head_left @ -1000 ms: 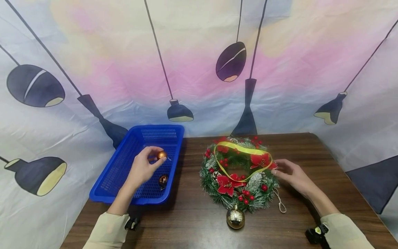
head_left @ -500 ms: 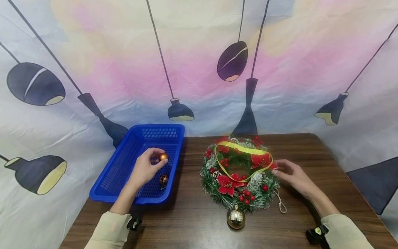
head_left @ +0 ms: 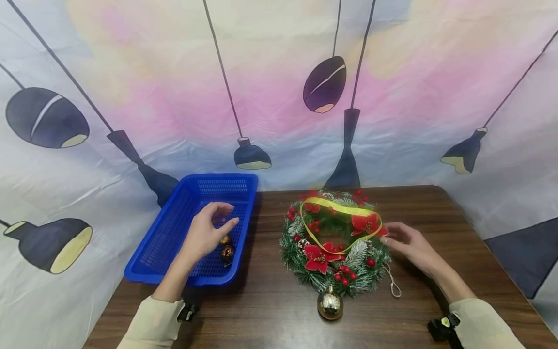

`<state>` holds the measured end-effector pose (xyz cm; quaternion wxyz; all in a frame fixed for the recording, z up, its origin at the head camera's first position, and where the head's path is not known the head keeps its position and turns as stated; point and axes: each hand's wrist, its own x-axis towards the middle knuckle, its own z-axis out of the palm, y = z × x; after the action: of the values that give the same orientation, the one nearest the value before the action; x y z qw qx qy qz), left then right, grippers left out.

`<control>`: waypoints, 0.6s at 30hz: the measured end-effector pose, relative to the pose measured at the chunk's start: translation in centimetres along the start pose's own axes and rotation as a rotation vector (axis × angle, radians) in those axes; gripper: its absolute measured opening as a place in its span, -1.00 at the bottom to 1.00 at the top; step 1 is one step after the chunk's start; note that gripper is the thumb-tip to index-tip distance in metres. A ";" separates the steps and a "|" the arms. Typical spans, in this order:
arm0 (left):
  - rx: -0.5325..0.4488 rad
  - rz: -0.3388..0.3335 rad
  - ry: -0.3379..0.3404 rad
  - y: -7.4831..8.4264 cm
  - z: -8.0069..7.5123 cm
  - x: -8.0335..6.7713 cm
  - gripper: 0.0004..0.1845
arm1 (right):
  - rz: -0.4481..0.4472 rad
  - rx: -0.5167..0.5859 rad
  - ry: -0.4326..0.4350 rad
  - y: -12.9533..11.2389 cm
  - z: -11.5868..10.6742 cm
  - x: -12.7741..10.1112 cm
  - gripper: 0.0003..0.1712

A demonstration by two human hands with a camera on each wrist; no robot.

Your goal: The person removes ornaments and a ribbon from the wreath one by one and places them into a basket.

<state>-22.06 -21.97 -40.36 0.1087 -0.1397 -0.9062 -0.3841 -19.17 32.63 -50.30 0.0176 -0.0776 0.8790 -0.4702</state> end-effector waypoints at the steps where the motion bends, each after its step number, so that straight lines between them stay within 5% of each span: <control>1: -0.002 0.017 0.001 0.5 0.1 0.0 -0.64 | 0.000 -0.001 0.001 0.0 0.0 0.0 -0.38; 18: -0.007 0.279 -0.137 8.2 3.7 -1.3 -0.64 | -0.005 -0.015 0.009 0.0 0.1 0.0 -0.38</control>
<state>-18.39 -14.05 -37.78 0.0986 -0.2904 -0.8820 -0.3579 -19.18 32.55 -50.37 0.0119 -0.0778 0.8825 -0.4638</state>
